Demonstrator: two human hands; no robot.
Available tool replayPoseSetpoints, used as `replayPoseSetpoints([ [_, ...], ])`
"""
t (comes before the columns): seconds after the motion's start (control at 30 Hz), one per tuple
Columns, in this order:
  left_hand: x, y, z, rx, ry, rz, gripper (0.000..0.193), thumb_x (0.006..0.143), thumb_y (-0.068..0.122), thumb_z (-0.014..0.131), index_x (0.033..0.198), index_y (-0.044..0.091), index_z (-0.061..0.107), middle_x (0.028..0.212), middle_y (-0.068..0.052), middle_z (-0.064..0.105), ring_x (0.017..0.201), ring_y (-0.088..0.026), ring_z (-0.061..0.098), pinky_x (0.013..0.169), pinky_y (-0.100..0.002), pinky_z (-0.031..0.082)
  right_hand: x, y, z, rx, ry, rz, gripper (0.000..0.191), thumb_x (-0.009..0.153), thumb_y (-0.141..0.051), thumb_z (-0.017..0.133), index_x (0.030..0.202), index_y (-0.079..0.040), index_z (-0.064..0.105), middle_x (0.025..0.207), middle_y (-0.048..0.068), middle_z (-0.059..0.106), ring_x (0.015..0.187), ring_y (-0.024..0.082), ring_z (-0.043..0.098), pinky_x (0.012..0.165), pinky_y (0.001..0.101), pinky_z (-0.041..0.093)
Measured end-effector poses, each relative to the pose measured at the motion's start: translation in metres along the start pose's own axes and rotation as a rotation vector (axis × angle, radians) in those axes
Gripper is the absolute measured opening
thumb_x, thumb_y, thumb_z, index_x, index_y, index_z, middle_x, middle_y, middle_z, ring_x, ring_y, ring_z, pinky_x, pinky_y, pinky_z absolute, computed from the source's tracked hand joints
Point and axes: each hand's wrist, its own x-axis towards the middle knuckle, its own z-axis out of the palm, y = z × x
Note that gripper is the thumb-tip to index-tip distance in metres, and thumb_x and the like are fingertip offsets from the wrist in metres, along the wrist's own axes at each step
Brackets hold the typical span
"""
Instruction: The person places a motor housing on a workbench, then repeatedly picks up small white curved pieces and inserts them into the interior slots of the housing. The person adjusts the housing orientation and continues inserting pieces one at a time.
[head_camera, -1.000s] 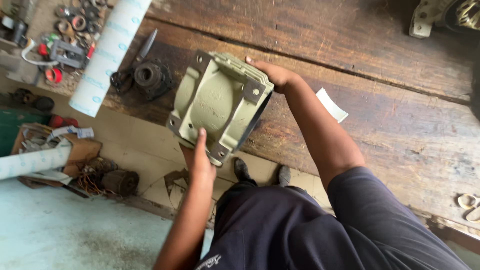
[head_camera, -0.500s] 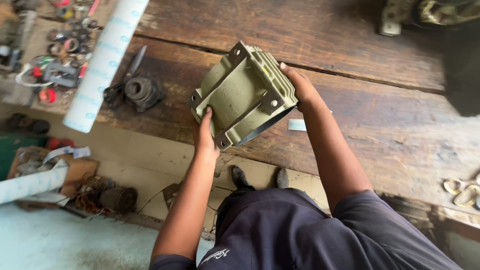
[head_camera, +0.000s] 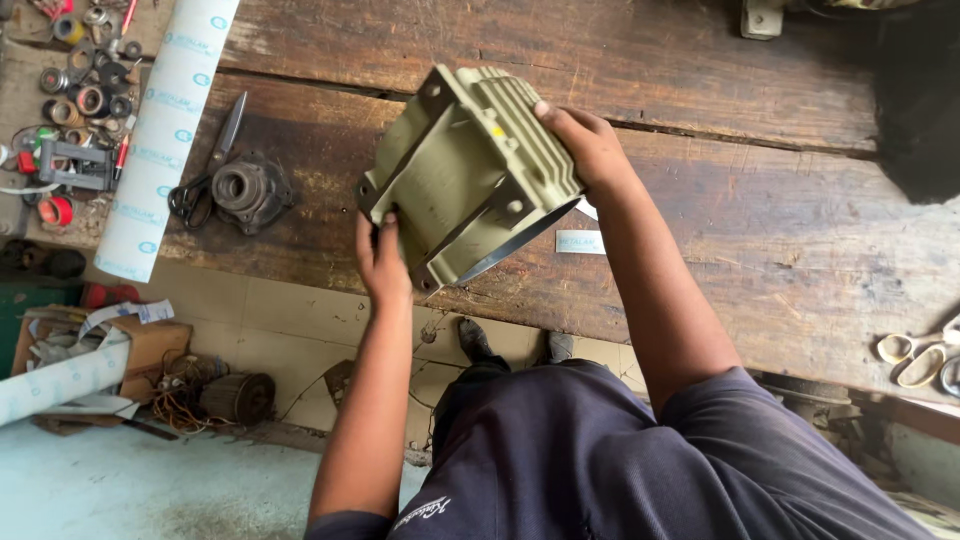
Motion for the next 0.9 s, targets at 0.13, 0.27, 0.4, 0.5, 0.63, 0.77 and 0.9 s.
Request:
replayPoseSetpoints([
  [0.13, -0.017, 0.044, -0.004, 0.261, 0.109, 0.005, 0.07, 0.104, 0.029, 0.056, 0.165, 0.013, 0.025, 0.17, -0.014, 0.027, 0.156, -0.035, 0.025, 0.124, -0.05, 0.025, -0.011, -0.022, 0.024, -0.166, -0.07, -0.108, 0.091, 0.085, -0.056, 0.076, 0.142, 0.01, 0.048, 0.12, 0.027, 0.067, 0.1, 0.03, 0.075, 0.084, 0.036, 0.065],
  [0.27, -0.044, 0.092, 0.017, 0.334, 0.054, 0.175, 0.075, 0.108, 0.043, 0.049, 0.17, 0.008, 0.024, 0.174, -0.015, 0.022, 0.162, -0.034, 0.018, 0.136, -0.049, 0.016, -0.032, -0.042, 0.044, -0.347, -0.096, -0.089, 0.09, 0.082, -0.06, 0.072, 0.144, 0.002, 0.05, 0.116, 0.026, 0.066, 0.097, 0.034, 0.074, 0.079, 0.0413, 0.064],
  [0.4, -0.058, 0.117, 0.054, 0.295, -0.124, 0.226, 0.085, 0.103, 0.037, 0.059, 0.169, 0.0, 0.021, 0.175, -0.019, 0.027, 0.164, -0.033, 0.028, 0.137, -0.048, 0.022, -0.052, -0.049, 0.057, -0.576, -0.153, -0.186, 0.084, 0.081, -0.062, 0.073, 0.14, -0.005, 0.057, 0.126, 0.024, 0.056, 0.107, 0.034, 0.068, 0.081, 0.0435, 0.065],
  [0.5, -0.057, 0.136, 0.052, 0.094, -0.065, 0.161, 0.096, 0.094, 0.031, 0.066, 0.168, -0.001, 0.014, 0.173, -0.02, 0.024, 0.159, -0.033, 0.032, 0.134, -0.046, 0.024, -0.054, -0.042, 0.057, -0.735, -0.266, -0.416, 0.081, 0.086, -0.066, 0.075, 0.142, -0.009, 0.062, 0.13, 0.022, 0.062, 0.117, 0.034, 0.069, 0.096, 0.0457, 0.06],
  [0.63, -0.066, 0.141, 0.03, -0.006, -0.017, 0.102, 0.1, 0.088, 0.029, 0.064, 0.168, -0.004, 0.015, 0.17, -0.02, 0.034, 0.158, -0.032, 0.036, 0.134, -0.043, 0.026, -0.051, -0.016, 0.076, -0.622, -0.318, -0.66, 0.091, 0.098, -0.059, 0.076, 0.16, -0.004, 0.04, 0.146, 0.03, 0.049, 0.132, 0.045, 0.056, 0.107, 0.0555, 0.05],
  [0.77, -0.072, 0.127, 0.004, -0.09, 0.013, 0.104, 0.101, 0.087, 0.03, 0.065, 0.168, -0.004, 0.014, 0.168, -0.019, 0.036, 0.155, -0.031, 0.039, 0.13, -0.043, 0.029, -0.047, -0.002, 0.098, -0.269, -0.445, -0.286, 0.102, 0.086, -0.061, 0.071, 0.161, -0.007, 0.027, 0.149, 0.034, 0.047, 0.116, 0.044, 0.065, 0.093, 0.054, 0.06],
  [0.9, -0.08, 0.114, -0.018, -0.168, 0.02, 0.123, 0.101, 0.087, 0.03, 0.066, 0.168, -0.003, 0.015, 0.168, -0.019, 0.037, 0.155, -0.031, 0.039, 0.131, -0.043, 0.03, -0.048, 0.005, 0.107, -0.255, -0.404, -0.151, 0.109, 0.08, -0.066, 0.071, 0.16, -0.008, 0.023, 0.15, 0.035, 0.036, 0.104, 0.044, 0.072, 0.082, 0.0544, 0.063],
])
